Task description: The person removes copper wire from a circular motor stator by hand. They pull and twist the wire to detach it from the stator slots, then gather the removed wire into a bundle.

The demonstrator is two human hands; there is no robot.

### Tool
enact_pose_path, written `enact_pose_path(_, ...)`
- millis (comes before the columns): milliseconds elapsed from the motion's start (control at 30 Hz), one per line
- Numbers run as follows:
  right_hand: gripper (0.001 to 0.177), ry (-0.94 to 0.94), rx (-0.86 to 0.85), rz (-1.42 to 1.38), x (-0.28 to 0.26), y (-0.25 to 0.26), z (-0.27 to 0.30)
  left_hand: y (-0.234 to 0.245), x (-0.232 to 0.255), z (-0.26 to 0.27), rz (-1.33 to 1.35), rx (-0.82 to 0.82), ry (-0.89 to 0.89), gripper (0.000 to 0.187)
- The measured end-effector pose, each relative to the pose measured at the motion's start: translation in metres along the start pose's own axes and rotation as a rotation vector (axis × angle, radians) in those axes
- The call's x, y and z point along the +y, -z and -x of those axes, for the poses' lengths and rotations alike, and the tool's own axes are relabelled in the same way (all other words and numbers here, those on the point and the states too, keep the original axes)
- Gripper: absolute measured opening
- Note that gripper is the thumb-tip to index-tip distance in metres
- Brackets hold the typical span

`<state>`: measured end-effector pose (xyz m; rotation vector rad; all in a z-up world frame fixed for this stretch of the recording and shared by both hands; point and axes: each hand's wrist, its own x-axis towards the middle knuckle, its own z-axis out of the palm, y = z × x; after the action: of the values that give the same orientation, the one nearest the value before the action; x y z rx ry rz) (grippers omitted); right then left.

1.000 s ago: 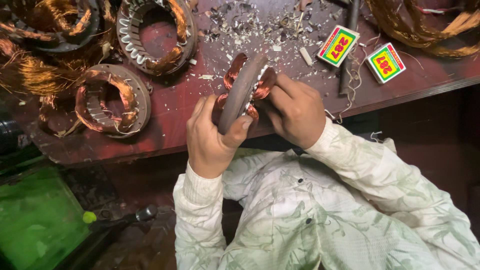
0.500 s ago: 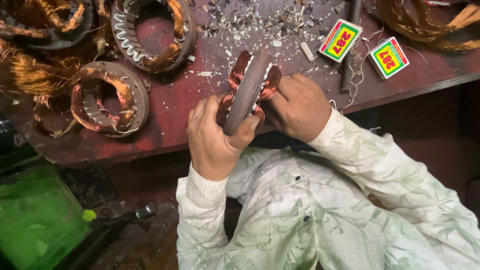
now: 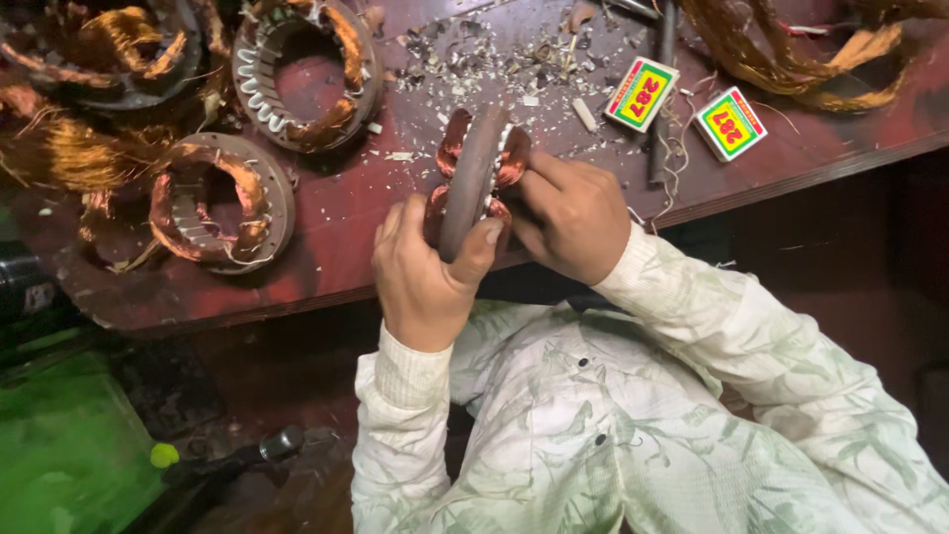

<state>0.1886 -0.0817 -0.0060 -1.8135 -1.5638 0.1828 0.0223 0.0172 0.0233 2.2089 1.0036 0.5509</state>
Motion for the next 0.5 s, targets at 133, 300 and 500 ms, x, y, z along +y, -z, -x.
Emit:
enact_pose_path(133,0.039,0.007,-0.024,-0.040,0.001,0.002,-0.003,0.001,0.000,-0.001,0.012,-0.006,0.006,0.067)
enact_pose_path(300,0.039,0.015,-0.114,-0.054,0.014,0.001,-0.005,0.001,0.003,-0.004,-0.007,-0.020,0.006,0.066)
enact_pose_path(500,0.050,0.066,-0.103,0.036,0.016,-0.008,-0.004,0.003,0.007,-0.004,-0.045,-0.004,0.011,0.066)
